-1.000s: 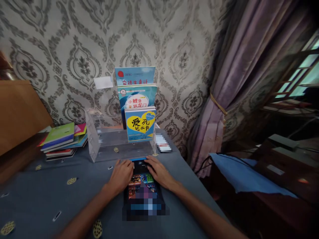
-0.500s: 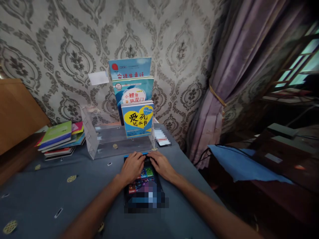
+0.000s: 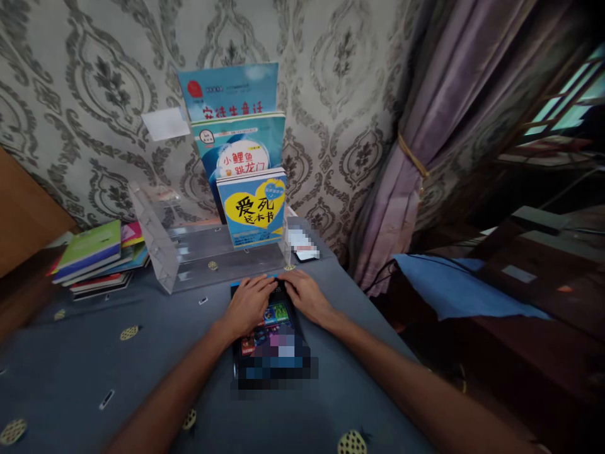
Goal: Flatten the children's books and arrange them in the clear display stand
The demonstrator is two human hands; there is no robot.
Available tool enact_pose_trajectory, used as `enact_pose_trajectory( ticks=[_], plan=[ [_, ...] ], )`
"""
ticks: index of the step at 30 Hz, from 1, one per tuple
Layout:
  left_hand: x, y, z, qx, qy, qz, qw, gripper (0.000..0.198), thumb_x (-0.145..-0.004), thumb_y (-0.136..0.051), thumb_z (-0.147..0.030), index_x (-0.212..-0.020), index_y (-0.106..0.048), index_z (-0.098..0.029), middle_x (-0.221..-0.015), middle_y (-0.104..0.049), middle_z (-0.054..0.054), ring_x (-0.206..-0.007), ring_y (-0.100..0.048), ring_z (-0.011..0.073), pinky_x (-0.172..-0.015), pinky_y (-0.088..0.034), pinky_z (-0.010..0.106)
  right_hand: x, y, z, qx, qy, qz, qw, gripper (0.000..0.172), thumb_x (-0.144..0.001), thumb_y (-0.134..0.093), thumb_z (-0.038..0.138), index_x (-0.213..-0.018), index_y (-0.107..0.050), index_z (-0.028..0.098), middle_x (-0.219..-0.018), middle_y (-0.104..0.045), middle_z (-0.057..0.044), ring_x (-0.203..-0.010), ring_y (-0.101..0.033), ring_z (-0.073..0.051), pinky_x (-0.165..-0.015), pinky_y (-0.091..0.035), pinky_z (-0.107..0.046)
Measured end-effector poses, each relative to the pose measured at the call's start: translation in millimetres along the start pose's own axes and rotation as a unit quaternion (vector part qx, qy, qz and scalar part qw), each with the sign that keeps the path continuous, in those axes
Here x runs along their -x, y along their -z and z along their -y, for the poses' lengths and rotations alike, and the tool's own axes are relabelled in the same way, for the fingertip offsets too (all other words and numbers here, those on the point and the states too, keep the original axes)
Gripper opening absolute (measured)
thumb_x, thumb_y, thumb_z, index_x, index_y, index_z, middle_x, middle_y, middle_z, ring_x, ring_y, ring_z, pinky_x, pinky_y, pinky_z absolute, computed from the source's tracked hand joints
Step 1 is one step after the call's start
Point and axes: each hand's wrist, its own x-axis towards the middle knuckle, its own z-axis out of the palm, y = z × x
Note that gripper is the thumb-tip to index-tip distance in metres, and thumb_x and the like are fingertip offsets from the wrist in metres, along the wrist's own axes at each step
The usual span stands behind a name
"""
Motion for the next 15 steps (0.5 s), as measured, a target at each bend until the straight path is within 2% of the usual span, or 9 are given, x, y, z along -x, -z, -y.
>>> enact_pose_trajectory(
  ticks=[5, 15],
  plan=[
    [-0.2, 1.0, 0.0, -0.002, 0.004, 0.007, 1.000, 0.041, -0.096, -0.044, -0.012, -0.134, -0.058, -0.020, -0.142, -0.060, 0.007, -0.134, -0.052, 0.0236, -0.106, -0.041, 0.044, -0.8, -2.1, -4.4, -0.017, 0.011, -0.004, 1.000, 0.037, -0.090, -0.048, 0.006, -0.115, -0.071, 0.020, -0.107, -0.075, -0.009, -0.102, -0.065, -0.024, -0.094, -0.053, -0.043],
    [1.7, 3.5, 2.5, 0.001, -0.025, 0.015, 1.000, 0.040, -0.099, -0.041, -0.016, -0.134, -0.059, -0.022, -0.142, -0.060, 0.006, -0.134, -0.050, 0.0226, -0.105, -0.040, 0.043, 1.9, 0.3, -8.7, -0.056, -0.015, -0.015, 0.998, 0.038, -0.087, -0.048, 0.002, -0.111, -0.072, 0.021, -0.108, -0.075, -0.008, -0.103, -0.067, -0.022, -0.094, -0.054, -0.041]
  ],
)
